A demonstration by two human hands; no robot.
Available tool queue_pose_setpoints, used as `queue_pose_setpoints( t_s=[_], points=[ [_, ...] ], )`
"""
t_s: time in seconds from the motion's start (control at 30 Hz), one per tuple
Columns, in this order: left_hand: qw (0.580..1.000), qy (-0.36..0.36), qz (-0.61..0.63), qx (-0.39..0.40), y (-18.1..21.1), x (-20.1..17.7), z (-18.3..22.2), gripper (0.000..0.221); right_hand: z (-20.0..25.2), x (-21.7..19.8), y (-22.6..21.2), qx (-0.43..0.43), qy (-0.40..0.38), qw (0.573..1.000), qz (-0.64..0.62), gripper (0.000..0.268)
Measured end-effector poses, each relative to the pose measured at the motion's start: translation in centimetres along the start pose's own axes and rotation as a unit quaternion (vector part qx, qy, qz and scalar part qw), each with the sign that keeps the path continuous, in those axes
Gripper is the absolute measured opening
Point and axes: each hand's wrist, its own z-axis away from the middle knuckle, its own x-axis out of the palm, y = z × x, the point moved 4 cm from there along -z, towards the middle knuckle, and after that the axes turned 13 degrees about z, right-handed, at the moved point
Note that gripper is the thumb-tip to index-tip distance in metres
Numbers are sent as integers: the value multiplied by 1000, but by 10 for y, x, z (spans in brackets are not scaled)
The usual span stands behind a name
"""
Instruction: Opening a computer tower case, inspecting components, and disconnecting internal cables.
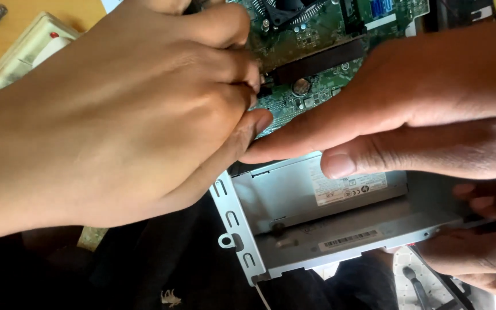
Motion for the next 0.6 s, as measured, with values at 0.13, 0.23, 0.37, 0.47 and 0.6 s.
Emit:
queue_pose_setpoints(
  t_s=[0.13, 0.23, 0.37, 0.47, 0.6],
  points=[
    [998, 11, 56, -15, 0, -2, -2, 31, -10, 15, 12, -153, 144, 968, -137, 61],
    [990, 62, 125, -29, -2, -9, 1, 32, 2, 2, 1, -301, 320, 885, -157, 56],
    [970, 140, 185, -77, -1, -25, 15, 18, -11, 8, 9, -202, 163, 924, -282, 61],
    [968, 198, 137, -70, 0, -27, 31, 21, -13, 8, 10, -220, 121, 913, -321, 59],
    [963, 243, 111, -42, -1, -16, 50, 20, -11, 3, 8, -197, 127, 921, -312, 56]
  ],
)
